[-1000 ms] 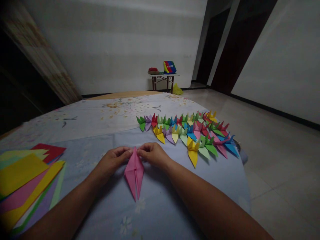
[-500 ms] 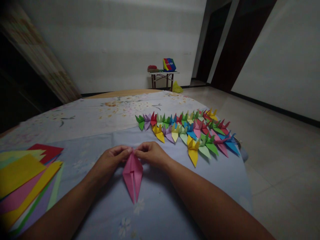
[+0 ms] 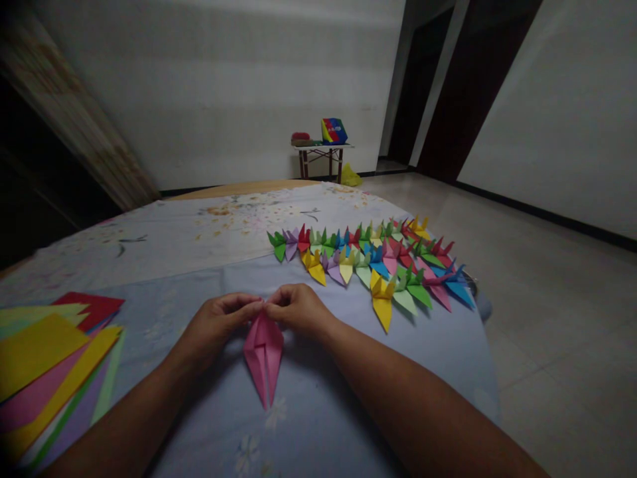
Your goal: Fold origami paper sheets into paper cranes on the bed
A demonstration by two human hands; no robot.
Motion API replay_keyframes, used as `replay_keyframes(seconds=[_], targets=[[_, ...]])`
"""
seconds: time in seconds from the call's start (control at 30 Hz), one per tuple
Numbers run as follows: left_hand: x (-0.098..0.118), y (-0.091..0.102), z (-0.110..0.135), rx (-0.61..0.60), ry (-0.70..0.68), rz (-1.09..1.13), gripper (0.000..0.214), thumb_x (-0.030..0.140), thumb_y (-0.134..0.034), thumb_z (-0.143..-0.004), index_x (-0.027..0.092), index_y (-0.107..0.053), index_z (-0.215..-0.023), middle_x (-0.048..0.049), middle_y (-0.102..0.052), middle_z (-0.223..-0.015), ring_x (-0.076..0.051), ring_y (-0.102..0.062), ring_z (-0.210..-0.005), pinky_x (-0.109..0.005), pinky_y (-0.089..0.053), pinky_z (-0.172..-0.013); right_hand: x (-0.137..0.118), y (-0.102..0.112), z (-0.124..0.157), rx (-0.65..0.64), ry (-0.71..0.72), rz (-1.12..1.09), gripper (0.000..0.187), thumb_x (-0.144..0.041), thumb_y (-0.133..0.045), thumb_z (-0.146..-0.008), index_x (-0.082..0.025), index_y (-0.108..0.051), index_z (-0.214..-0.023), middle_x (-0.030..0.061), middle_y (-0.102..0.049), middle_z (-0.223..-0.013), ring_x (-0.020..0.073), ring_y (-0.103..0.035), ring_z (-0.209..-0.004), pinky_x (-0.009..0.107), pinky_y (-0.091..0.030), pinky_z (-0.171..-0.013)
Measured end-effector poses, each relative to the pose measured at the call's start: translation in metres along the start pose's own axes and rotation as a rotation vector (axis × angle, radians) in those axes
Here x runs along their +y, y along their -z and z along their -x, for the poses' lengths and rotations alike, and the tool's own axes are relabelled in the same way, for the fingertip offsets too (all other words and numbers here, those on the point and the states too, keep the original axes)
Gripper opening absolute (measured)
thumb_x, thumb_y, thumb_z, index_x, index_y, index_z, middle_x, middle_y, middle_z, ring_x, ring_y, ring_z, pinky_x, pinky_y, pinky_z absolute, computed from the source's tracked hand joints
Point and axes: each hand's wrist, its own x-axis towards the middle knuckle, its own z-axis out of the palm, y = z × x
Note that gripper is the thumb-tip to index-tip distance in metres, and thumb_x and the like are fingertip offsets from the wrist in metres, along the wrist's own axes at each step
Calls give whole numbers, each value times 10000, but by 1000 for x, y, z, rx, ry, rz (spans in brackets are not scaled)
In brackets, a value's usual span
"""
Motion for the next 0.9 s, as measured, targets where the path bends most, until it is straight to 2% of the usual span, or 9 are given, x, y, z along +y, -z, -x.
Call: replay_keyframes(seconds=[0.37, 0.7, 0.8, 0.9], targets=[[-3, -2, 0, 27, -75, -71, 259, 411, -669, -650, 155, -667, -694, -7, -638, -630, -137, -549, -600, -239, -422, -606, 3, 0, -1, 13, 24, 65, 167, -282, -620, -683, -137, -550, -639, -42, -539, -505, 50, -448, -444, 155, -289, -418], [-13, -8, -2, 72, -81, 46, 238, 378, -687, -636, 158, -603, -665, 46, -551, -565, -85, -470, -508, -194, -373, -518, -2, -4, 1, 17, 20, 20, 188, -302, -626, -675, -136, -543, -644, -48, -513, -501, 47, -434, -442, 156, -296, -420], [-11, -9, -1, 28, -50, 67, 262, 418, -666, -661, 166, -599, -682, 52, -552, -552, -88, -473, -488, -201, -375, -507, -1, -3, 1, 18, 14, -10, 214, -322, -637, -670, -137, -535, -641, -48, -511, -506, 47, -433, -444, 157, -303, -424], [-6, -7, 1, -64, -8, 146, 346, 502, -570, -724, 159, -617, -703, 18, -592, -583, -121, -520, -522, -235, -406, -541, 0, -3, 0, 21, 6, -37, 242, -345, -652, -659, -135, -534, -632, -43, -523, -521, 49, -439, -452, 165, -325, -442]])
